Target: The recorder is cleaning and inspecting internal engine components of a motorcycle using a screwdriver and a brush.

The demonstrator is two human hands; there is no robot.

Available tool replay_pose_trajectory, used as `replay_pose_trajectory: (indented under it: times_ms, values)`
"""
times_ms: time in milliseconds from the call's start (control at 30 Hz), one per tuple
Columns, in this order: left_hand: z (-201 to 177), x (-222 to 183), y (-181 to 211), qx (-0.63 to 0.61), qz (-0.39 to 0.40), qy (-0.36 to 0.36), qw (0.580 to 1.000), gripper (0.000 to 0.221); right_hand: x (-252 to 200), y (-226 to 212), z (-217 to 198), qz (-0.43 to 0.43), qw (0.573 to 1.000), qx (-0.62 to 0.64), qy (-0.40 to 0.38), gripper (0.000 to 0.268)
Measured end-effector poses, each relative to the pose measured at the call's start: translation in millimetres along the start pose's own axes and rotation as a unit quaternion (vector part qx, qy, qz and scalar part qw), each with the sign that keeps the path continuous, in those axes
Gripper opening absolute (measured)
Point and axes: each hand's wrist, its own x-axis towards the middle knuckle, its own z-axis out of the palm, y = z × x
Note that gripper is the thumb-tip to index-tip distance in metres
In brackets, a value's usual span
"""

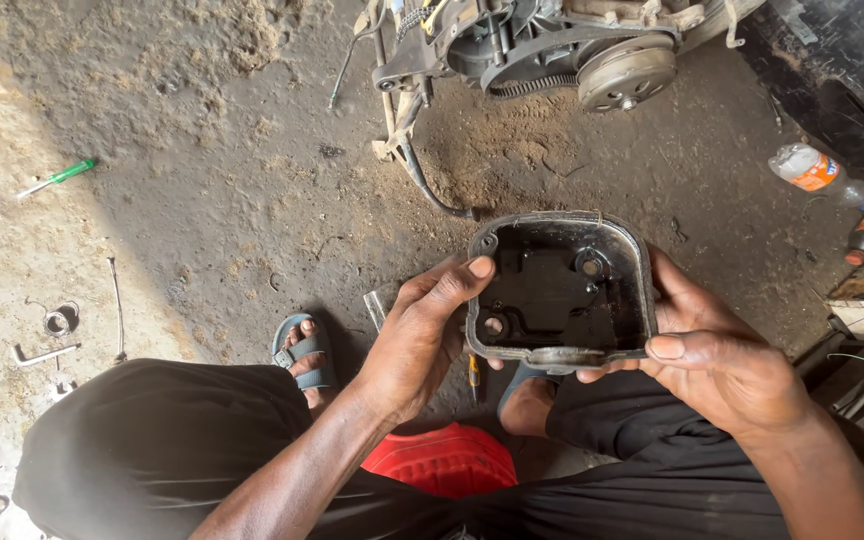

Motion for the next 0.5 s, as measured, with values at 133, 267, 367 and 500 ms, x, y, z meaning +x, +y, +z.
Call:
replay_pose_trajectory:
  times_ms: [133,267,367,500]
  values:
    - [-5.2,4.3,-6.3,0.024,0.019,0.074,0.997,0.055,-3.0,3.6,-3.6,-0.044,0.997,0.042,0.056,0.079]
    - [8.8,-0.5,3.6,0.077,-0.005,0.058,0.995,0.069,12.9,-9.7,24.8,0.001,0.991,-0.012,0.13,0.072]
    - [1.8,0.1,-9.8,0.143,0.062,0.041,0.987,0.065,14.1,-2.1,21.0,0.011,0.981,-0.067,0.182,0.061]
    - [11.1,-5.4,-9.5,0.166,0.081,0.007,0.983,0.059,14.0,3.4,24.1,-0.004,0.974,-0.086,0.211,0.042]
